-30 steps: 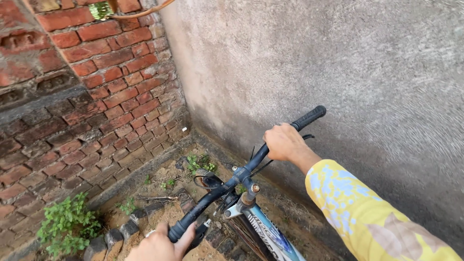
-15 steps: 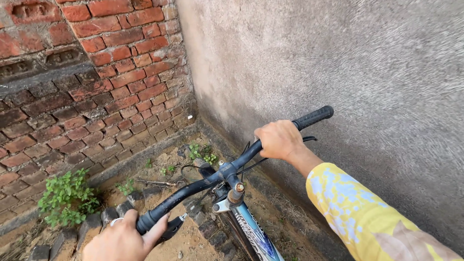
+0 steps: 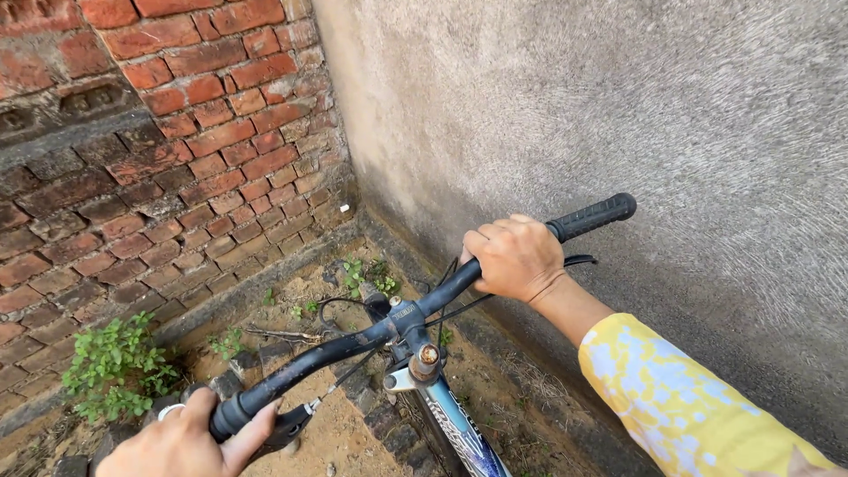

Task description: The person adjusts a cable and fitting near the bicycle's rear wheel, then lifts the bicycle by the handlebar and seat and leans it against a wall, repositioning the seat and rear rack as they settle it in place.

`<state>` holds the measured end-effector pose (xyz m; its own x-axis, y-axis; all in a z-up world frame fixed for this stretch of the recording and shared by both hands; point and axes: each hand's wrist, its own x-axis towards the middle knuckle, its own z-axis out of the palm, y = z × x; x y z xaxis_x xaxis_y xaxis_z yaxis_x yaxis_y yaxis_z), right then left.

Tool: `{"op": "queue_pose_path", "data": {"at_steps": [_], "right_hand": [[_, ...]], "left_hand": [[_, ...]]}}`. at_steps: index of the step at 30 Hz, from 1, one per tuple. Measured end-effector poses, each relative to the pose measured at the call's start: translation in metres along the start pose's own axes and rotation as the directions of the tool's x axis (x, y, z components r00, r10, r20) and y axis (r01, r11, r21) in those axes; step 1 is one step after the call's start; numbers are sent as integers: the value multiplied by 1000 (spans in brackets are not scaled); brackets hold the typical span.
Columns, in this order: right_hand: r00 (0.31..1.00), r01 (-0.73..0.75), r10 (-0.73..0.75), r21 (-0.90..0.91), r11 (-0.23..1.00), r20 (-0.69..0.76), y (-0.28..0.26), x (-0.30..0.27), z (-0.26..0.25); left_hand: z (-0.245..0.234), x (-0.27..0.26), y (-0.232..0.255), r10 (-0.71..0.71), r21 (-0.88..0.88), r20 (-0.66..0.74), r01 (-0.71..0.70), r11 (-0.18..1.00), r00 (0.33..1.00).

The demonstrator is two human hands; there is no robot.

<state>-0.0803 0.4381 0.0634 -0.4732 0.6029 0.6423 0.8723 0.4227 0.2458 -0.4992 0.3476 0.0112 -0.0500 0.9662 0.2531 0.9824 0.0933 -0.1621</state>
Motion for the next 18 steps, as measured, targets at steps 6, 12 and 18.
{"op": "queue_pose_path", "data": {"at_steps": [6,12,18], "right_hand": [[1000,-1,1,-5,1000,-17,4,2,0],[1000,-5,5,39,999,-12,6,7,1],[1000,5,-4,44,999,-27,7,8,6]], "left_hand": [[-1,12,-1,6,43,81,-10,999,997],[-1,19,1,-11,31,77,9,999,997],[15,31,-11,-45,22,242,41,999,969]]}}
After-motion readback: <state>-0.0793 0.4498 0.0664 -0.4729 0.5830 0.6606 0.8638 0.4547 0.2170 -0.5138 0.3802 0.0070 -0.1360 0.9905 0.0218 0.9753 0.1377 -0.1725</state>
